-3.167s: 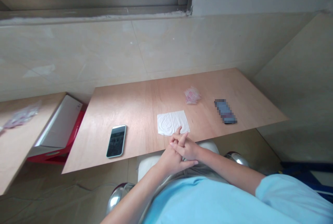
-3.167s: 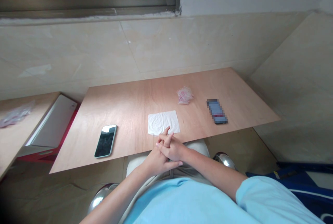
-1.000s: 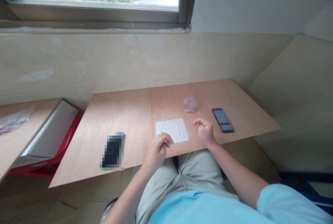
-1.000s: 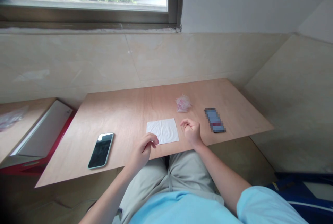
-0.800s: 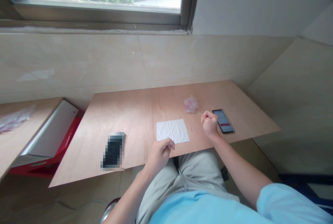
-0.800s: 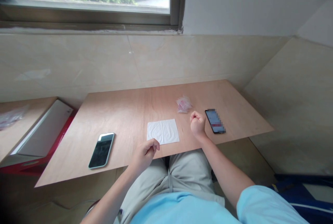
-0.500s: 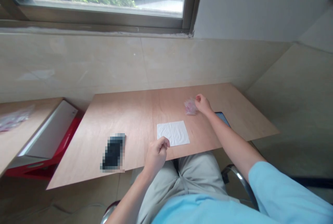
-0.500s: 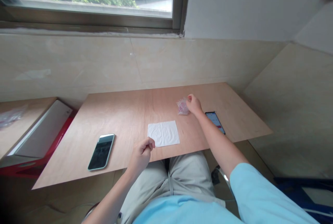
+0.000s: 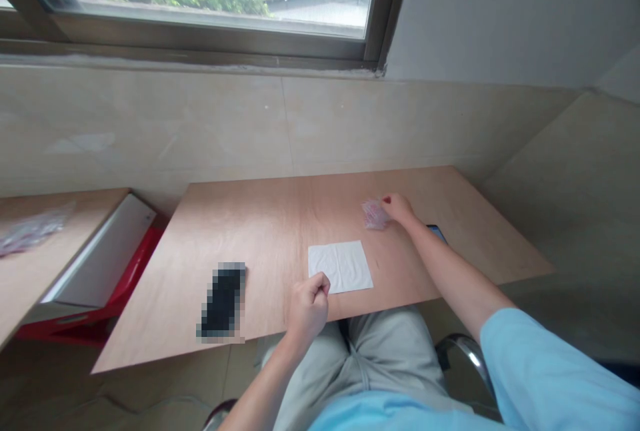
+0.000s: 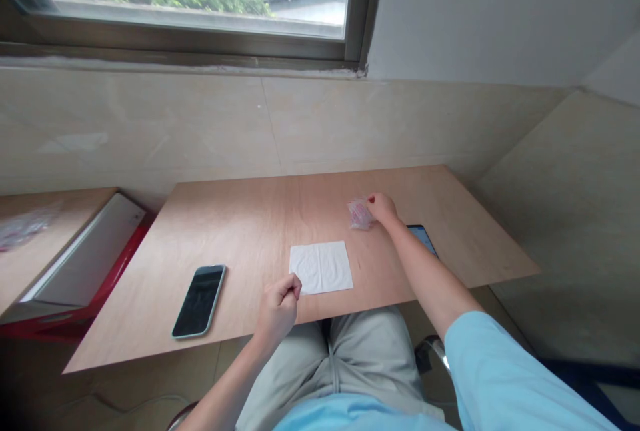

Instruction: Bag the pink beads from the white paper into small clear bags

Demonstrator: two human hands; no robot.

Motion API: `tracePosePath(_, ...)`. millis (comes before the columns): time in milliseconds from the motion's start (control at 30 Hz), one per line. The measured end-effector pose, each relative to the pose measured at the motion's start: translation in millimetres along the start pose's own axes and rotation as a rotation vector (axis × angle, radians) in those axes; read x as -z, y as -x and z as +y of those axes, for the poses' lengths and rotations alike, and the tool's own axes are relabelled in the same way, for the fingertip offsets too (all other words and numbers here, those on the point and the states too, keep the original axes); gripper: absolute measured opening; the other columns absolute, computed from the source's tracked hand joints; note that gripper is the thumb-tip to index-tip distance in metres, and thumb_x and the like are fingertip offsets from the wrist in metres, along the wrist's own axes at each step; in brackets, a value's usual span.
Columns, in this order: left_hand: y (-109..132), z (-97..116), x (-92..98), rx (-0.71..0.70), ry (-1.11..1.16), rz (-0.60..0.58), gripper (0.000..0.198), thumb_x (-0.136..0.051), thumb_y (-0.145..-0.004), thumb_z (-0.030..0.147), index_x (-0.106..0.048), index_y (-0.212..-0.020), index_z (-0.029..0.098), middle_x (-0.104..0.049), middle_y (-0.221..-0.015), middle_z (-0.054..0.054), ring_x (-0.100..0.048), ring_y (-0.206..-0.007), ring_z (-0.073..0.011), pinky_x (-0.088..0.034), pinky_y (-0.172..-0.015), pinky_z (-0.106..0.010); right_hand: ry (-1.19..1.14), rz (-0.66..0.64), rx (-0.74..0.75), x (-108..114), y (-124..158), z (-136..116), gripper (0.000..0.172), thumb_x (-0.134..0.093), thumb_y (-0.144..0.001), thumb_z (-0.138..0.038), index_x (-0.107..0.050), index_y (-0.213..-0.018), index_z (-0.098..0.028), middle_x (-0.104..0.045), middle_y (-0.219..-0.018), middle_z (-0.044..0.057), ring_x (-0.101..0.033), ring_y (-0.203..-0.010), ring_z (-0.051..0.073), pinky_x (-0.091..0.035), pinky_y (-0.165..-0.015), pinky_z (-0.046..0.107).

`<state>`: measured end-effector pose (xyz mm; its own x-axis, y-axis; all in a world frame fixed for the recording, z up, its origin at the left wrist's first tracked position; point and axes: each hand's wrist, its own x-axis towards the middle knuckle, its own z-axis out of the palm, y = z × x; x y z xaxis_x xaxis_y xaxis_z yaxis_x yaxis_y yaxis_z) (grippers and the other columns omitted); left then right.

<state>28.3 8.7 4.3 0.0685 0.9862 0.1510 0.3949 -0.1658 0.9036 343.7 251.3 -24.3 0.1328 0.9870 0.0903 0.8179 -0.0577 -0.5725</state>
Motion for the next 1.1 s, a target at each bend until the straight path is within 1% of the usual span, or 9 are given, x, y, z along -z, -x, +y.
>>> tracePosePath(167,2.9,3.9,-1.2,-0.015,-0.032,-0.028,0.013,-0.036,-0.064,0.008,-0.040,-0.060,0.020,-0.037,-0.054,0.003,-0.039,-0.054,-0.0127,-0.026,-0.058,-0.026,-0.056,0.103,0.022,19.0,-1.8,-3.1,0.017,-0.058,-0.087,-0.025,-0.071,-0.091,-0.015,-0.074,-0.095,0.016,-0.067,-0.087,0.024,-0.047,-0.077,0.033)
tracePosePath(300,2.1,1.8,-1.0,-0.040,-0.036,-0.038,0.016,-0.038,-0.069,0.007,-0.046,-0.063,0.020,-0.042,-0.057,0.003,-0.042,-0.056,-0.0126,-0.030,-0.059,-0.025,-0.437,0.144,0.012,36.6,14.8,-14.7,0.016,-0.054,-0.088,-0.028,-0.065,-0.089,-0.016,-0.074,-0.098,0.016,-0.069,-0.086,0.023,-0.051,-0.072,0.030)
tracePosePath(433,-4.3,-0.8,-3.2,0.042,0.010,-0.087,0.016,-0.046,-0.085,0.017,-0.061,-0.082,0.019,-0.060,-0.073,-0.001,-0.054,-0.066,-0.0140,-0.039,-0.062,-0.025,-0.848,0.029,-0.071,34.8,79.4,-39.6,0.018,-0.056,-0.088,-0.037,-0.059,-0.090,-0.020,-0.074,-0.094,0.011,-0.071,-0.076,0.022,-0.055,-0.065,0.031)
tracePosePath(533,-9.6,-0.9,-5.2,0.203,0.196,-0.128,0.027,-0.053,-0.091,0.036,-0.066,-0.106,0.018,-0.067,-0.098,-0.008,-0.062,-0.084,-0.0188,-0.048,-0.062,-0.026,-1.029,-0.207,-0.091,17.2,144.8,-60.6,0.023,-0.065,-0.085,-0.042,-0.060,-0.091,-0.021,-0.075,-0.088,0.007,-0.070,-0.069,0.020,-0.055,-0.060,0.031)
tracePosePath(633,-10.9,1.3,-4.6,0.341,0.396,-0.234,0.044,-0.055,-0.092,0.051,-0.066,-0.114,0.016,-0.066,-0.106,-0.012,-0.063,-0.093,-0.0215,-0.053,-0.063,-0.027,-1.006,-0.482,-0.056,-0.9,194.0,-75.4,0.031,-0.067,-0.085,-0.048,-0.065,-0.088,-0.018,-0.074,-0.081,0.006,-0.067,-0.060,0.017,-0.053,-0.055,0.028)
tracePosePath(733,-7.9,4.0,-2.6,0.375,0.507,-0.292,0.045,-0.058,-0.091,0.054,-0.069,-0.105,0.013,-0.066,-0.101,-0.011,-0.062,-0.085,-0.0179,-0.053,-0.062,-0.025,-0.934,-0.567,0.043,-10.4,215.2,-80.5,0.031,-0.066,-0.087,-0.047,-0.067,-0.091,-0.016,-0.073,-0.080,0.005,-0.065,-0.060,0.015,-0.052,-0.054,0.026)
tracePosePath(933,-6.8,7.8,-1.2,0.367,0.442,-0.329,0.037,-0.068,-0.086,0.050,-0.069,-0.087,0.013,-0.063,-0.080,-0.004,-0.056,-0.064,-0.0106,-0.047,-0.058,-0.022,-0.848,-0.542,0.089,-17.2,217.2,-74.6,0.027,-0.061,-0.089,-0.044,-0.068,-0.095,-0.018,-0.072,-0.083,0.004,-0.065,-0.062,0.016,-0.051,-0.048,0.025)
tracePosePath(1000,-9.2,8.8,-1.9,0.350,0.434,-0.354,0.035,-0.069,-0.085,0.048,-0.068,-0.084,0.013,-0.064,-0.078,-0.004,-0.057,-0.063,-0.0107,-0.048,-0.060,-0.023,-0.783,-0.500,0.133,-18.3,216.6,-73.9,0.024,-0.060,-0.090,-0.041,-0.069,-0.096,-0.019,-0.073,-0.086,0.005,-0.067,-0.069,0.018,-0.054,-0.056,0.028)
tracePosePath(1100,-11.8,9.6,-3.5,0.331,0.465,-0.378,0.033,-0.072,-0.083,0.046,-0.067,-0.082,0.013,-0.064,-0.075,-0.003,-0.059,-0.065,-0.0120,-0.050,-0.061,-0.025,-0.621,-0.275,0.257,-16.8,216.1,-76.0,0.018,-0.064,-0.088,-0.032,-0.070,-0.100,-0.021,-0.072,-0.097,0.006,-0.067,-0.091,0.021,-0.055,-0.080,0.035)
